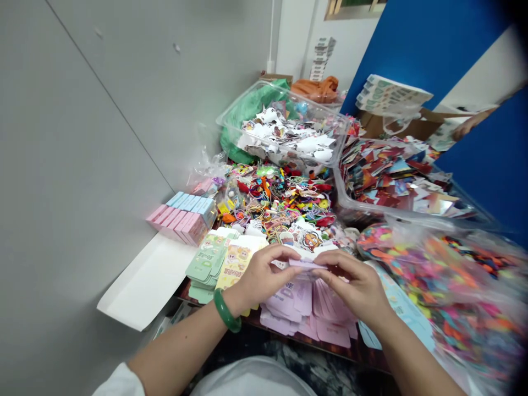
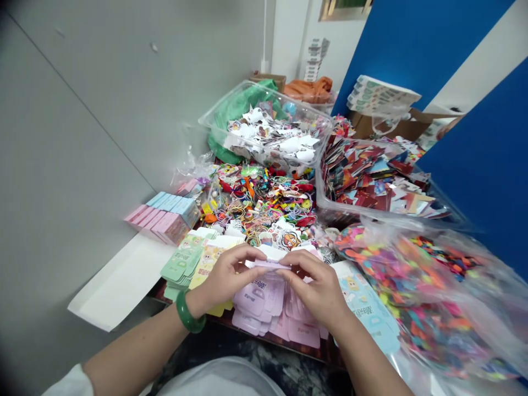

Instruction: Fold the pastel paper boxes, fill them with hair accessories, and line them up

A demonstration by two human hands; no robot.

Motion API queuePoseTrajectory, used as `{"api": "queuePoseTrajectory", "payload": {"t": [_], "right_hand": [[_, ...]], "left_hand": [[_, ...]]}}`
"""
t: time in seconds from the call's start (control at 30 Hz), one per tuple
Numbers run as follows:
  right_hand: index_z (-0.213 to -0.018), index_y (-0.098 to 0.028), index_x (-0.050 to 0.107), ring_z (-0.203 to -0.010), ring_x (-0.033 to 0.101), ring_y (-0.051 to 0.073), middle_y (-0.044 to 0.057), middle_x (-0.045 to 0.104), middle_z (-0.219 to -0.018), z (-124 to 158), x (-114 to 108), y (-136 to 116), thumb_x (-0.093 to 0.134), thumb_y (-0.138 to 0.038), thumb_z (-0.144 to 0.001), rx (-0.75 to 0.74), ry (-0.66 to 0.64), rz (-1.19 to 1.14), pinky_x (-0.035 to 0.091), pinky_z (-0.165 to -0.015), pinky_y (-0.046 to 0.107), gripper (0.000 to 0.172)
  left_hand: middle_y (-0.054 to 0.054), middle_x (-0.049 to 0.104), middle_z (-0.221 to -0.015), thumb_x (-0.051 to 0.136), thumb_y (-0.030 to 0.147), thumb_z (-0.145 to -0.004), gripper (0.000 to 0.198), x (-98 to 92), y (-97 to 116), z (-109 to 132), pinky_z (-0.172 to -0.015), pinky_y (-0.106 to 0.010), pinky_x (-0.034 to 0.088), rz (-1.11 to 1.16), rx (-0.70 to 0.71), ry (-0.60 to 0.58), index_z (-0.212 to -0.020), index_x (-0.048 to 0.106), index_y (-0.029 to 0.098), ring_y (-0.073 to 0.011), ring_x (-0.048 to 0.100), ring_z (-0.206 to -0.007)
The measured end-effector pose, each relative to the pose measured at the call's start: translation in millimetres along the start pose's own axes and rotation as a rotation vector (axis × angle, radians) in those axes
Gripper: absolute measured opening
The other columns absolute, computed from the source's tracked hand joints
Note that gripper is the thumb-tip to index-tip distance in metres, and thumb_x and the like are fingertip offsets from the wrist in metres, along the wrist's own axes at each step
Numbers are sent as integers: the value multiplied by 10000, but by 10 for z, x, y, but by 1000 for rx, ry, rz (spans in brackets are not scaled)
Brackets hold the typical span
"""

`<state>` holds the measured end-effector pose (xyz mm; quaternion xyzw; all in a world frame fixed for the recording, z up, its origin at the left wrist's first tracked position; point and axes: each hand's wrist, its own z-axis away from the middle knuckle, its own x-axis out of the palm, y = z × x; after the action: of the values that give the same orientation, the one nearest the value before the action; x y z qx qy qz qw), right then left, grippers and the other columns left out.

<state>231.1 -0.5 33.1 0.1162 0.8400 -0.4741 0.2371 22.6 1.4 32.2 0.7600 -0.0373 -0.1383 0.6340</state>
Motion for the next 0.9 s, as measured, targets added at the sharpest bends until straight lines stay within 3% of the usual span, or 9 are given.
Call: {"api": "queuePoseTrajectory", "payload": {"t": [0.17,0.3,0.43,0.53,0.77,0.9], "right_hand": [[-862,-216,710,-781,662,168,52,692,-870,-63,-24,-9,662,-205,-860,-55,5,8,528,-596,245,49],[-858,-216,707,-768,663,165,49,693,-842,-74,-23,15,652,-186,-866,-84,-8,20,540,-616,255,63],[-951,-208,706,-859,676,182,79,695,-951,3,-16,68,631,-135,-868,-212,26,142,562,-723,293,134],[-1076,-213,687,-915,669,208,123,680,-1071,111,-19,120,645,-121,-850,-328,11,255,565,-724,311,247],[-1128,-255,668,-858,649,214,105,691,-1009,178,-9,161,584,-89,-851,-413,-33,388,548,-664,329,334],[-1149,-289,661,-914,650,223,100,671,-1068,181,-70,88,582,-121,-873,-353,-15,331,545,-746,351,332]], "left_hand": [[-35,691,-795,719,200,-802,37,22,13,-58,-726,-258,510,9,98,49,-788,727,168,-146,640,-780],[-41,688,-774,694,221,-831,75,14,-15,-75,-677,-258,517,-17,97,45,-790,728,168,-152,645,-757],[-82,700,-931,694,228,-838,75,-7,-118,-11,-791,-310,554,-168,294,53,-882,727,177,-187,668,-908],[-117,684,-1080,617,221,-893,137,-31,-218,75,-887,-348,549,-306,424,-5,-987,713,194,-200,658,-1021],[-132,673,-1132,486,204,-944,229,33,-309,137,-907,-363,554,-391,426,-59,-990,710,205,-209,645,-1075],[-117,704,-1044,534,246,-935,177,62,-125,160,-896,-346,553,-305,376,20,-970,700,195,-201,663,-1009]]}}
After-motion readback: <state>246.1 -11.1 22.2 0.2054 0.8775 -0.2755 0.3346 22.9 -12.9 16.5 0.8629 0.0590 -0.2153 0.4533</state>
